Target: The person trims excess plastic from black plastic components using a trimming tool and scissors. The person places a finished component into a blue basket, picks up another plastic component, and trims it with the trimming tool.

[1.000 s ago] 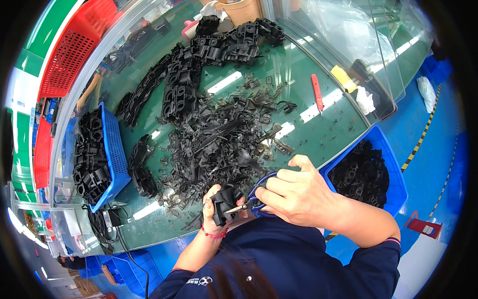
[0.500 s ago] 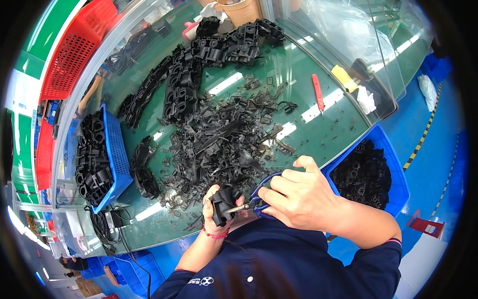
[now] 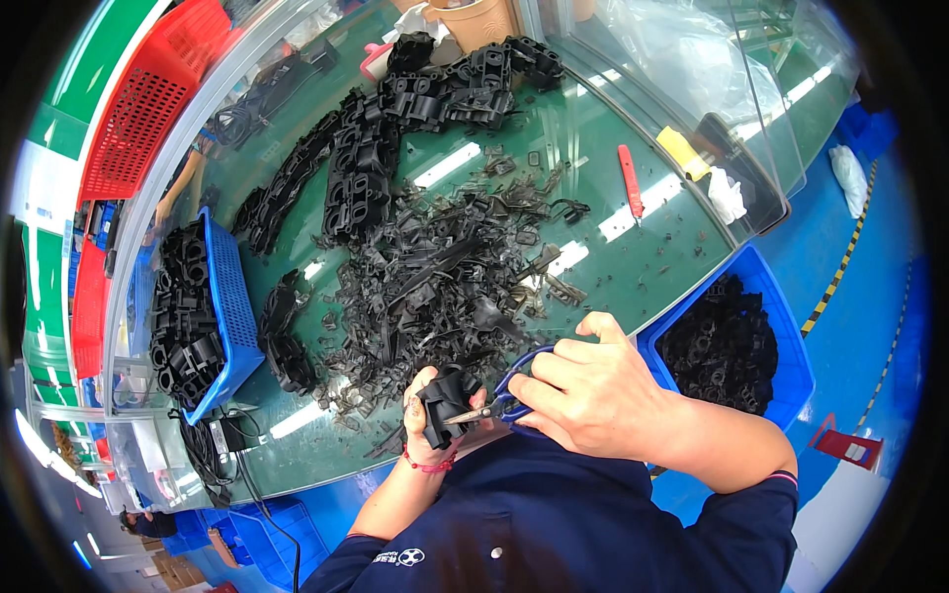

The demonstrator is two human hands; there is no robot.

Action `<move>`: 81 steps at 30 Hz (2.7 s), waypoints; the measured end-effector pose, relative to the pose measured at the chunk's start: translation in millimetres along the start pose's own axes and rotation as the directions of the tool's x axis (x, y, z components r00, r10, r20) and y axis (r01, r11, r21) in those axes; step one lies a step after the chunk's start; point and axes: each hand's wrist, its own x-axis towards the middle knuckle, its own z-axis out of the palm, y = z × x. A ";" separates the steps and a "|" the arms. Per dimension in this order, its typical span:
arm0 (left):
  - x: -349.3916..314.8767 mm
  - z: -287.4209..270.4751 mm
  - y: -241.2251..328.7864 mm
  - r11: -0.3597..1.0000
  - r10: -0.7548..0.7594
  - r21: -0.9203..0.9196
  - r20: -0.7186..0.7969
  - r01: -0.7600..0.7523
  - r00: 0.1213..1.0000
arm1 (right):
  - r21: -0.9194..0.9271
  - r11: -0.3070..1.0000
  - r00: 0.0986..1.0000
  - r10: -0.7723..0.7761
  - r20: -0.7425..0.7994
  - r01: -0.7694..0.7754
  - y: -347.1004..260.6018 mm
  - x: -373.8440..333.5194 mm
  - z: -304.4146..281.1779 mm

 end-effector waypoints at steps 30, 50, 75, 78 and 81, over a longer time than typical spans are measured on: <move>-0.4 -21.2 -12.7 0.987 0.060 -0.153 0.079 -0.047 0.995 | -0.008 1.000 0.998 0.025 -0.052 -0.025 0.6 2.0 -0.3; -1.9 -13.3 -9.9 0.994 0.007 -0.109 0.028 -0.004 1.000 | 0.021 1.000 0.998 0.016 -0.063 -0.015 3.9 -1.0 11.1; 10.0 6.4 25.1 0.995 -0.022 -0.103 -0.124 0.009 0.992 | -0.238 0.718 0.756 0.622 -0.204 -0.655 196.4 -9.5 -19.5; 12.9 13.3 23.3 0.991 0.001 -0.136 -0.091 -0.014 0.996 | -0.261 0.705 0.750 0.640 -0.165 -0.659 192.8 3.4 -14.9; 10.5 10.2 21.0 0.989 0.008 -0.144 -0.105 -0.023 0.994 | -0.060 0.787 0.788 0.616 0.016 -0.614 173.3 17.5 1.2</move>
